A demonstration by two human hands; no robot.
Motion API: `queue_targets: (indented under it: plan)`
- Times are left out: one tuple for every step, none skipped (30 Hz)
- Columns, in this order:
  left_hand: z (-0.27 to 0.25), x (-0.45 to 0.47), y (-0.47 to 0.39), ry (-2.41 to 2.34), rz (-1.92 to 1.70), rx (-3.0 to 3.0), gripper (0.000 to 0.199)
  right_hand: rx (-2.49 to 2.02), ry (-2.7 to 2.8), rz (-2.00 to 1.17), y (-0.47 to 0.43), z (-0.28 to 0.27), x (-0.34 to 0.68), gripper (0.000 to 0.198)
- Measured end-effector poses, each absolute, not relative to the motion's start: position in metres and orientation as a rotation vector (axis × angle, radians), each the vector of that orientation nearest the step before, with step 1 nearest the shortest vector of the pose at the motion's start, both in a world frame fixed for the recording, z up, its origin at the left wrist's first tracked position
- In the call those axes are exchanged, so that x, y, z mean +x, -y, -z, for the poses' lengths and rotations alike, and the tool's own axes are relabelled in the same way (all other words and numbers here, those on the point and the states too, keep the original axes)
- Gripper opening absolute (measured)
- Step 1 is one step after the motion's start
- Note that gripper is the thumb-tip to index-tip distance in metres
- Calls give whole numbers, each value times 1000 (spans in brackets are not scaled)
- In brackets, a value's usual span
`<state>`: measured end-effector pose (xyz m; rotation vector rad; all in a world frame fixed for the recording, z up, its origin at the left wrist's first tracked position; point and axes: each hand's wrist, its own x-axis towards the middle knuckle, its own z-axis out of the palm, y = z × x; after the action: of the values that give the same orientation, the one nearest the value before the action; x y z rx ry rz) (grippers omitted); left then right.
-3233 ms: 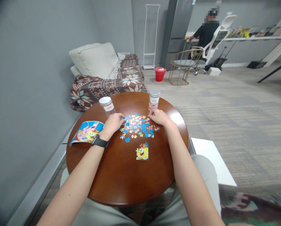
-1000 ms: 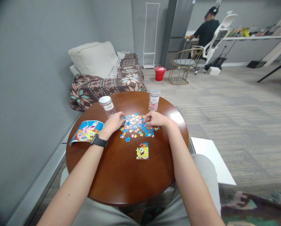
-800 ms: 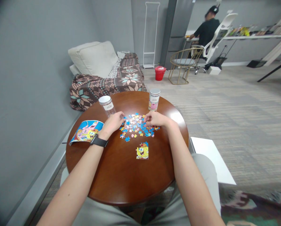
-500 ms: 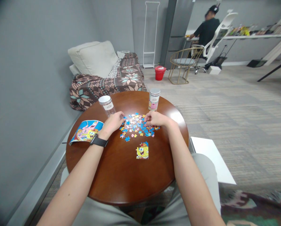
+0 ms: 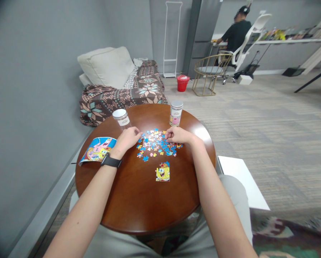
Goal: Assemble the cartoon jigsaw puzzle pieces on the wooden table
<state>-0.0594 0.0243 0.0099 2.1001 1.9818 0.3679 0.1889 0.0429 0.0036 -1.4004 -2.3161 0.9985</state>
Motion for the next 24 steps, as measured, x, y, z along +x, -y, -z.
queue_targets:
  plan:
    - [-11, -59, -24, -1963, -382, 2110, 28, -1407, 2314, -1001, -42, -4, 189, 15]
    - [-12, -57, -24, -1927, -399, 2128, 29, -1414, 2312, -1002, -42, -4, 189, 17]
    - [-13, -56, -23, -1871, -418, 2155, 29, -1420, 2312, -1002, -42, -5, 189, 18]
    - [-14, -55, -23, -1795, -434, 2190, 30, -1426, 2312, -1001, -42, -5, 189, 19]
    - [-15, -54, -22, -1706, -441, 2228, 30, -1430, 2312, -1001, -42, -5, 189, 20]
    - [-16, -52, -21, -1611, -436, 2264, 29, -1433, 2313, -1000, -42, -5, 189, 20]
    - [-17, -50, -20, -1523, -414, 2293, 28, -1433, 2315, -1000, -42, -5, 189, 20]
    - [-17, -48, -19, -1451, -384, 2316, 26, -1432, 2318, -998, -42, -5, 189, 19]
    - [-17, -46, -18, -1395, -353, 2334, 24, -1431, 2322, -995, -41, -5, 188, 18]
    - [-17, -44, -16, -1354, -329, 2345, 21, -1431, 2327, -990, -41, -6, 188, 16]
    - [-17, -42, -15, -1331, -316, 2349, 18, -1429, 2334, -983, -41, -6, 187, 15]
    - [-17, -41, -14, -1318, -314, 2350, 17, -1429, 2339, -971, -40, -7, 187, 13]
    - [-17, -39, -13, -1314, -318, 2346, 15, -1429, 2341, -949, -39, -8, 187, 12]
    - [-17, -38, -13, -1315, -322, 2338, 15, -1432, 2338, -916, -39, -10, 186, 12]
    - [-17, -38, -12, -1317, -321, 2330, 15, -1444, 2327, -871, -39, -11, 186, 12]
    - [-17, -38, -12, -1320, -316, 2324, 15, -1464, 2305, -821, -39, -12, 187, 14]
    - [-18, -38, -13, -1324, -306, 2321, 15, -1491, 2276, -772, -38, -13, 187, 15]
    - [-19, -39, -13, -1329, -292, 2320, 15, -1522, 2245, -728, -39, -14, 187, 15]
    - [-19, -39, -13, -1338, -277, 2320, 15, -1552, 2218, -695, -39, -15, 188, 16]
    - [-20, -39, -13, -1348, -263, 2322, 15, -1581, 2196, -671, -39, -15, 189, 16]
    - [-20, -39, -13, -1359, -253, 2326, 15, -1603, 2181, -655, -39, -15, 189, 16]
    - [-20, -39, -13, -1369, -251, 2331, 17, -1619, 2175, -644, -39, -16, 189, 16]
    - [-20, -39, -12, -1374, -258, 2339, 20, -1629, 2175, -637, -39, -15, 190, 15]
    - [-19, -38, -12, -1372, -269, 2353, 24, -1634, 2178, -633, -39, -15, 190, 15]
